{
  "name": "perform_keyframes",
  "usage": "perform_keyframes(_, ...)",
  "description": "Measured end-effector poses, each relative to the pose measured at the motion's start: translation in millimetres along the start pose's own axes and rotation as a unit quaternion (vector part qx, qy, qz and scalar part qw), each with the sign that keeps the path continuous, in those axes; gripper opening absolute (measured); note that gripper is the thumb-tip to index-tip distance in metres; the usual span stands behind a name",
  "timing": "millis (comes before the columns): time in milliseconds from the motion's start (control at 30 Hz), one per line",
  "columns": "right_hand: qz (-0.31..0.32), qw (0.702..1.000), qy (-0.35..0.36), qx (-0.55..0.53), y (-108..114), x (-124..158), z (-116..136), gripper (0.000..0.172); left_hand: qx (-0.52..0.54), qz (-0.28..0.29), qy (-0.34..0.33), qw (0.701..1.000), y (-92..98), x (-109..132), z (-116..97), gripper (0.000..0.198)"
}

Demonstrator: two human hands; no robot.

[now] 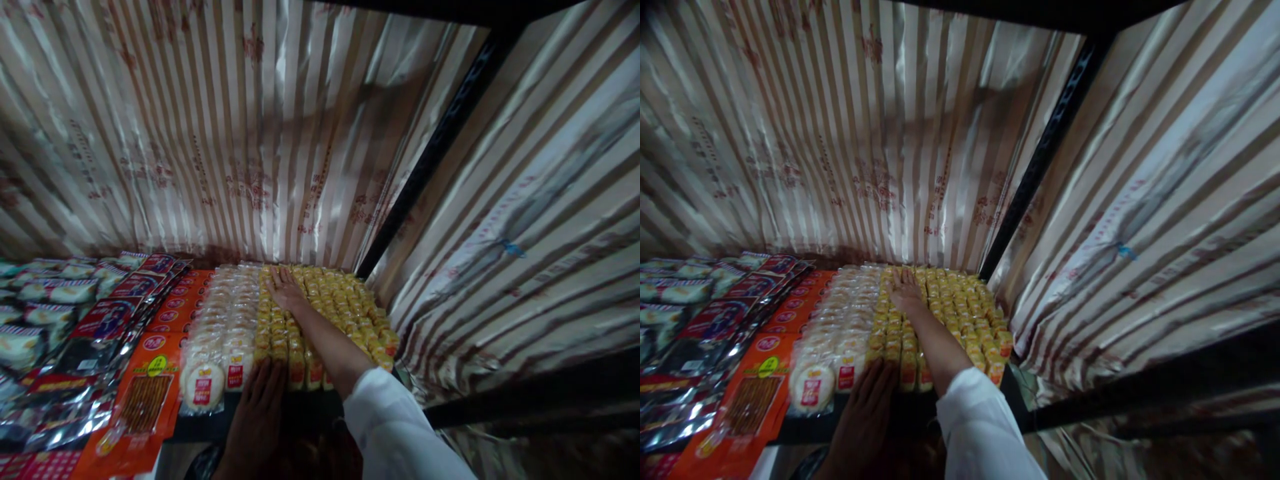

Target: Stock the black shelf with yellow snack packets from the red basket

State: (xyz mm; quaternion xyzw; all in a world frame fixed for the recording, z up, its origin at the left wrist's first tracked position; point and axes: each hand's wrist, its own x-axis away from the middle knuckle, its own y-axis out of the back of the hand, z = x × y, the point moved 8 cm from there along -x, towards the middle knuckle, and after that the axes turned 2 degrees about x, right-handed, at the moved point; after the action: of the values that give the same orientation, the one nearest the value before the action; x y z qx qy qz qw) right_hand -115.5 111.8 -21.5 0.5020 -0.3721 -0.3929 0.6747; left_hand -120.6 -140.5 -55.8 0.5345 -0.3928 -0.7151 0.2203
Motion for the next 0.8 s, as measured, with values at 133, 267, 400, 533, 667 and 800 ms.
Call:
perform_keyframes(133,-0.074,0.997,-0.006,-0.028,19.3,10.0,-15.2,0.062,0.003,0.014,0.0,1.0,-4.1,2.4,-0.6,0.054)
perform_keyframes(267,-0.121,0.989,-0.041,-0.08,33.7,28.7,-50.5,0.062,0.029,0.013,0.007,0.999,-5.1,5.9,1.8,0.052)
perform_keyframes(400,-0.168,0.975,-0.053,-0.138,51.0,56.7,-80.0,0.064,0.045,0.012,0.007,0.999,-0.7,7.1,4.2,0.048)
perform_keyframes(533,-0.194,0.966,-0.045,-0.167,63.6,83.5,-90.4,0.063,0.074,0.001,-0.031,0.997,11.5,-2.2,-16.1,0.046)
perform_keyframes(667,-0.193,0.966,-0.041,-0.17,63.2,97.3,-89.3,0.062,0.088,0.039,-0.154,0.983,13.0,-19.6,-67.2,0.047)
perform_keyframes(800,-0.161,0.977,-0.027,-0.135,55.8,98.2,-78.6,0.061,0.063,0.042,-0.142,0.987,3.5,-34.0,-80.0,0.051)
